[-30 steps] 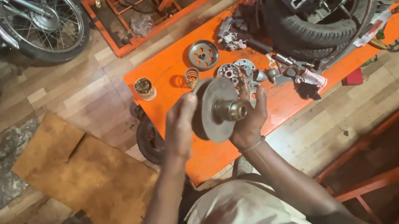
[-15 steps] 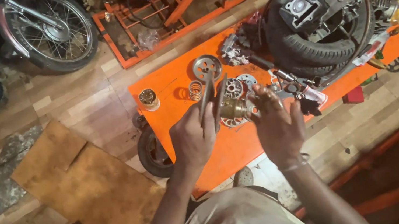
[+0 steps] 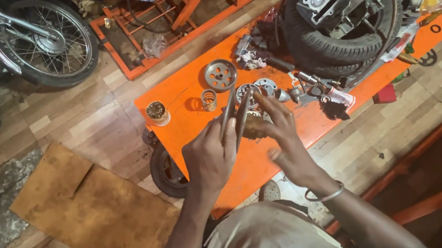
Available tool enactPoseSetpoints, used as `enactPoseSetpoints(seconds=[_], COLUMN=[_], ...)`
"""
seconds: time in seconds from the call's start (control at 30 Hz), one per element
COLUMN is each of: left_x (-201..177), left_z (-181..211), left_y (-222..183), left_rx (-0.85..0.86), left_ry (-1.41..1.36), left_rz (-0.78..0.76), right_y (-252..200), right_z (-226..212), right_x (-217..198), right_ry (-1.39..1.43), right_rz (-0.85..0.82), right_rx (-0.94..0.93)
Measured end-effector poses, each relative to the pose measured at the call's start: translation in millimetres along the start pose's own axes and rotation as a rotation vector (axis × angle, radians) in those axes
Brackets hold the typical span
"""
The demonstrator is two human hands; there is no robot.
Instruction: The person stands at an orange workbench in a motorcycle repair shop and assembles clutch components by hand. They fit a clutch hub into a housing, insert friction and steel plates, add a spring and small parts, and press the pieces together, handling several parts one at a time.
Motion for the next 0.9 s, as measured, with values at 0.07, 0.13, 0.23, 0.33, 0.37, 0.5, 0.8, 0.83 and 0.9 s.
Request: enactPoseSetpoints(seconds=[0.07, 0.13, 0.23, 0.33, 0.37, 0.5, 0.8, 0.83, 0.9], left_x=[-2.8, -3.5, 1.8, -3.7, -3.0, 6.3, -6.0, -13.8, -30.2], left_z=[-0.8, -4.3, -19.2, -23.0, -25.8, -40.7, -37.5, -28.8, -8.6], left_y=[-0.3, -2.6, -9.4, -12.4, -14.5, -30.7, -40.0, -35.1, -26.4], left_rx=[-0.005, -0.009, -0.244, -0.142, -0.182, -0.197, 0.123, 0.122, 0.194], left_ry=[-0.011, -0.018, -0.116, -0.119, -0.112, -0.085, -0.003, -0.002, 0.166], left_rz=[0.026, 0.050, -0.047, 0.131, 0.125, 0.157, 0.275, 0.274, 0.328], right_y=[-2.6, -5.9, -10.8, -13.1, -14.7, -17.0, -8.3, -7.6, -5.7], right_z=[-5.3, -10.4, -18.9, -26.1, -23.3, -9.6, 0.3, 1.3, 1.0], right_x=[-0.4, -0.4, -4.8, -16.2, -18.4, -22.6, -14.8, -16.2, -19.0], right_ry=[-0.222, -0.441, -0.500, -0.341, -0.098, 0.638, 0.885, 0.886, 0.774], right_rz=[-0.013, -0.025, -0.080, -0.071, -0.043, 0.027, -0.038, -0.038, -0.099], right_rx=[-0.061, -0.123, -0.165, -0.161, -0.097, 0.182, 0.466, 0.468, 0.384])
Point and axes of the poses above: each hand's wrist, its own y-axis towards the middle knuckle, its own x-axis out of the palm, z = x × y, the point moved 3 cm from there along y, towards the middle knuckle, and after that the axes turned 7 degrees about y, right-handed, at the moved point
